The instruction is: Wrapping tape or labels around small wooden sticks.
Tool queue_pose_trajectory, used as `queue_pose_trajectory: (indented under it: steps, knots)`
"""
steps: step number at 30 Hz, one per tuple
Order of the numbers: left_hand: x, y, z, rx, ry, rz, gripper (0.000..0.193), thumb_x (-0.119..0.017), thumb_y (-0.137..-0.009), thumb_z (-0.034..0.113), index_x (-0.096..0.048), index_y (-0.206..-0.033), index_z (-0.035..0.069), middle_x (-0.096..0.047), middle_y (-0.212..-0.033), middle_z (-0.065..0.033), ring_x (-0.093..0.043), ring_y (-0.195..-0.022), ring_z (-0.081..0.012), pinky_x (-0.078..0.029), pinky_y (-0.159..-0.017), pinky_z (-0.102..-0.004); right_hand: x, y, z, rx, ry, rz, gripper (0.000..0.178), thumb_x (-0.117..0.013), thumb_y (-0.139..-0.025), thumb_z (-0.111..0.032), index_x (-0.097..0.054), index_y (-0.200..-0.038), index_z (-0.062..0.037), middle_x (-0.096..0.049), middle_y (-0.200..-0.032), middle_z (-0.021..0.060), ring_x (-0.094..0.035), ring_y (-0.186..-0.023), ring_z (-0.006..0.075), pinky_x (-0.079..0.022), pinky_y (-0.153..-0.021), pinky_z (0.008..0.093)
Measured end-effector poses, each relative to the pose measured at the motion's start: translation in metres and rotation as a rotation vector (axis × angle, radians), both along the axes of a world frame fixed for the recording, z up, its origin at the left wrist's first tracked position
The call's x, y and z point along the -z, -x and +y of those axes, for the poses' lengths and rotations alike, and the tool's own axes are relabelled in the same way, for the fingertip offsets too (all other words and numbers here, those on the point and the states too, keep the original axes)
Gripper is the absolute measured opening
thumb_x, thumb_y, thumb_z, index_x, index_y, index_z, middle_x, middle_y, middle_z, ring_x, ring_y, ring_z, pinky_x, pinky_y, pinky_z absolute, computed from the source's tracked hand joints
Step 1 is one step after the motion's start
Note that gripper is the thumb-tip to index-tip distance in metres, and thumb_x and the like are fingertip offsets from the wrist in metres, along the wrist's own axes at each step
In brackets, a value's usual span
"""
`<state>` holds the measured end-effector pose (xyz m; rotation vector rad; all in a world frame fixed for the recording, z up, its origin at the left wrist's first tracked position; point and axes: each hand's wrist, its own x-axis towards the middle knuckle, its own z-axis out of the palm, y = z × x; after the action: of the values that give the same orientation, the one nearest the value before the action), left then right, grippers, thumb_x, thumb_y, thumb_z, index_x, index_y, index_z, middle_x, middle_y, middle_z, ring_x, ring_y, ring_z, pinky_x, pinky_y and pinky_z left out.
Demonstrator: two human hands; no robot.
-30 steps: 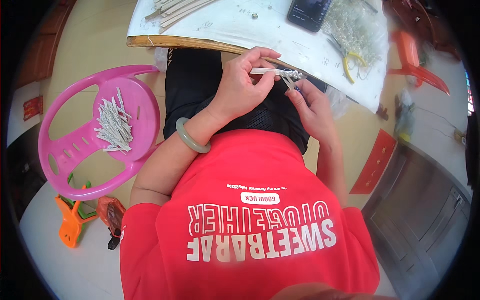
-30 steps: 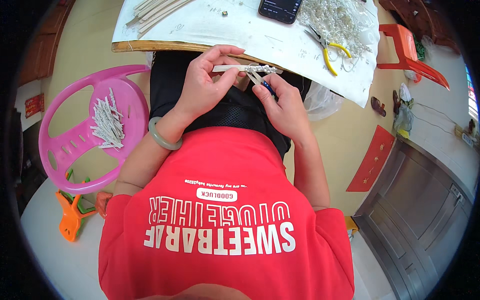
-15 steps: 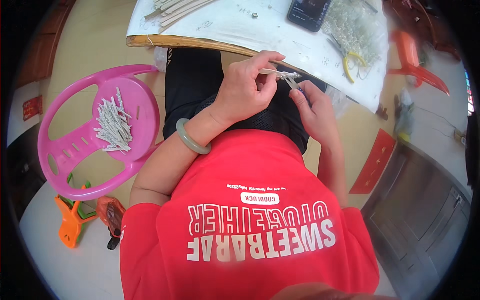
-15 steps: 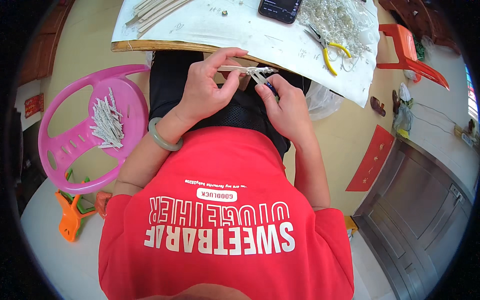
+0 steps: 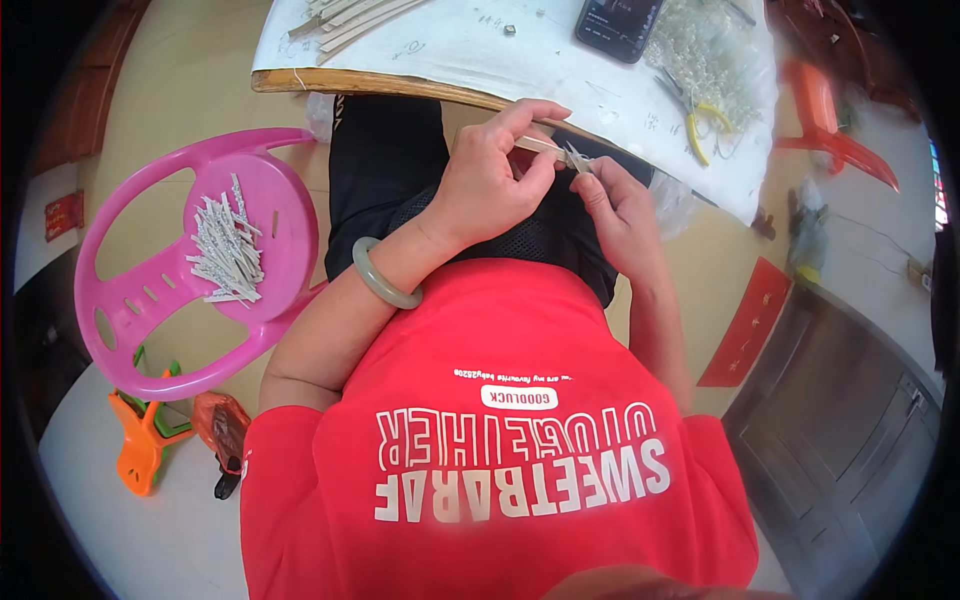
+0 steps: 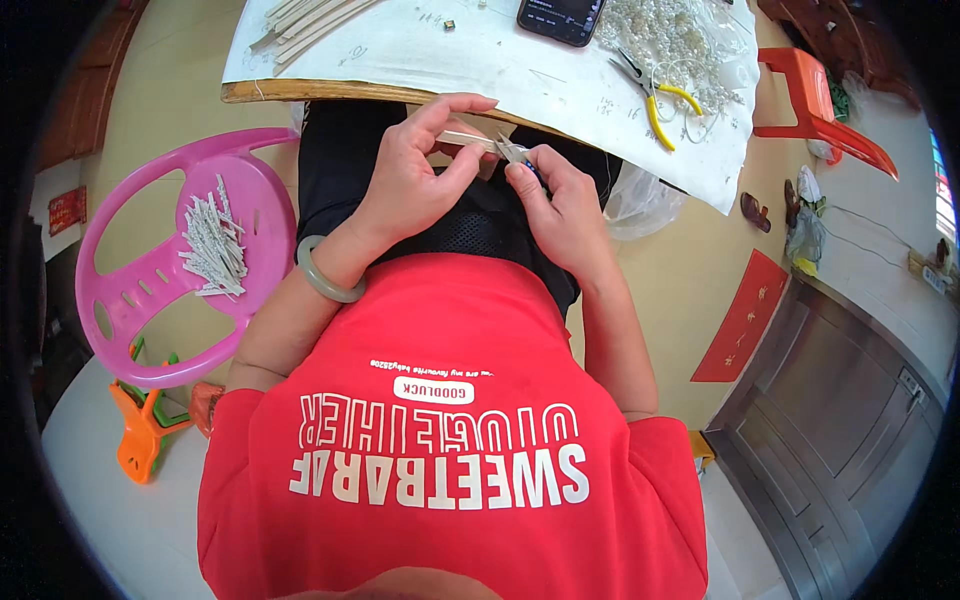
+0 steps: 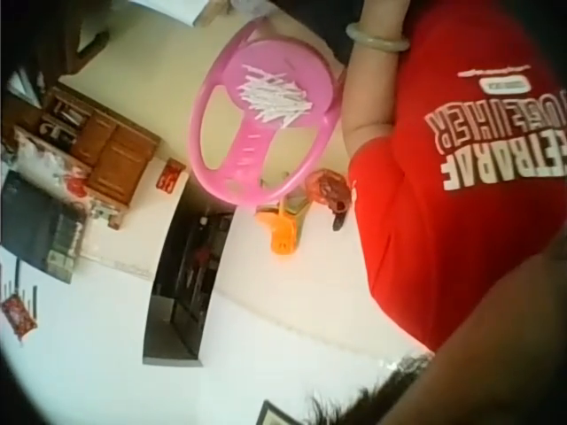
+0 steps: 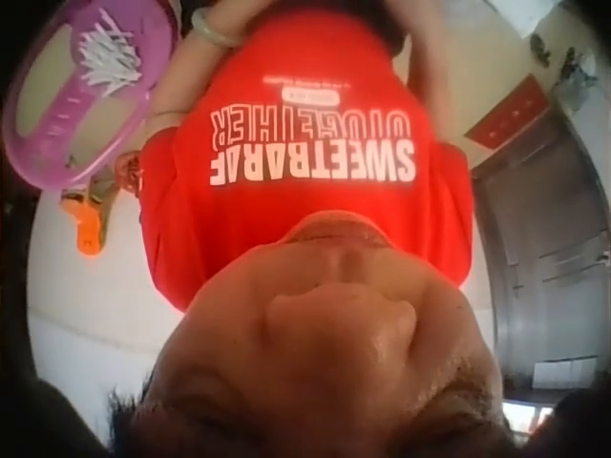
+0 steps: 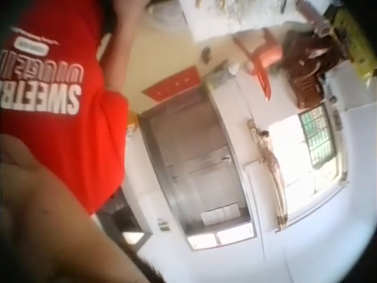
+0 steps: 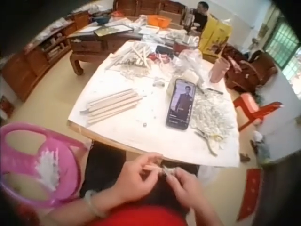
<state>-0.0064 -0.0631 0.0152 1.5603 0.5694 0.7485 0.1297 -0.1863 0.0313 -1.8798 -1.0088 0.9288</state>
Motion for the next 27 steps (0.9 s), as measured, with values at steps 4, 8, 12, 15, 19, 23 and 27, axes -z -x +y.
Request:
queue_pose_trajectory:
  steps: [4, 8, 12, 15, 19, 23, 27]
  knots:
    - [-0.001, 0.001, 0.000, 0.019, -0.029, 0.052, 0.041, -0.058, -0.078, -0.002, -0.061, -0.118, 0.007, -0.066, -0.071, 0.0001, -0.047, -0.048, -0.0086, -0.038, -0.046, -0.0205, 0.003, 0.006, 0.003, 0.008, -0.026, 0.001, 0.019, -0.057, -0.097, -0.019, -0.063, -0.091, -0.0017, -0.058, -0.072, 0.0016, -0.047, -0.063, 0.0117, -0.039, -0.059, 0.0248]
    - [-0.008, 0.005, 0.000, 0.074, 0.014, 0.139, 0.048, -0.057, -0.080, -0.008, -0.056, -0.127, 0.003, -0.070, -0.086, -0.0034, -0.064, -0.068, -0.0103, -0.049, -0.060, -0.0178, 0.009, 0.011, 0.003, 0.044, -0.031, 0.029, 0.018, -0.057, -0.097, -0.017, -0.063, -0.091, -0.0018, -0.058, -0.071, 0.0019, -0.047, -0.064, 0.0111, -0.039, -0.059, 0.0245]
    - [0.001, 0.003, -0.003, 0.033, 0.012, 0.072, 0.046, -0.058, -0.079, -0.003, -0.057, -0.125, 0.007, -0.068, -0.076, -0.0013, -0.051, -0.053, -0.0090, -0.041, -0.050, -0.0198, 0.018, 0.015, 0.008, 0.065, -0.067, 0.136, 0.020, -0.053, -0.099, -0.021, -0.061, -0.089, -0.0046, -0.052, -0.072, -0.0013, -0.043, -0.064, 0.0081, -0.035, -0.059, 0.0210]
    - [0.001, 0.004, -0.002, 0.031, 0.033, 0.068, 0.046, -0.058, -0.080, -0.003, -0.057, -0.125, 0.007, -0.068, -0.076, -0.0013, -0.051, -0.053, -0.0090, -0.041, -0.051, -0.0198, 0.018, 0.015, 0.008, 0.083, -0.075, 0.188, 0.020, -0.052, -0.099, -0.020, -0.061, -0.089, -0.0048, -0.052, -0.072, -0.0020, -0.042, -0.064, 0.0077, -0.035, -0.059, 0.0205]
    - [-0.004, 0.006, 0.000, 0.068, 0.098, 0.118, 0.047, -0.056, -0.082, -0.007, -0.055, -0.128, 0.003, -0.069, -0.085, -0.0033, -0.066, -0.070, -0.0105, -0.050, -0.061, -0.0175, 0.012, 0.011, 0.007, 0.117, -0.064, 0.233, 0.017, -0.054, -0.097, -0.015, -0.063, -0.090, -0.0023, -0.056, -0.071, -0.0010, -0.044, -0.063, 0.0094, -0.037, -0.059, 0.0224]
    - [-0.008, 0.005, 0.000, 0.063, 0.103, 0.132, 0.045, -0.055, -0.083, -0.007, -0.055, -0.127, 0.003, -0.069, -0.084, -0.0039, -0.066, -0.070, -0.0110, -0.051, -0.062, -0.0179, -0.002, -0.005, 0.004, 0.215, -0.071, 0.110, 0.016, -0.054, -0.097, -0.015, -0.063, -0.092, -0.0031, -0.054, -0.070, -0.0029, -0.043, -0.063, 0.0079, -0.035, -0.058, 0.0209]
    - [-0.006, 0.005, 0.001, 0.074, 0.088, 0.133, 0.044, -0.055, -0.083, -0.007, -0.056, -0.126, 0.003, -0.069, -0.082, -0.0040, -0.066, -0.069, -0.0111, -0.051, -0.063, -0.0180, -0.004, -0.043, -0.003, 0.395, -0.154, 0.052, 0.016, -0.055, -0.098, -0.017, -0.063, -0.092, -0.0047, -0.052, -0.070, -0.0044, -0.041, -0.062, 0.0044, -0.032, -0.056, 0.0195]
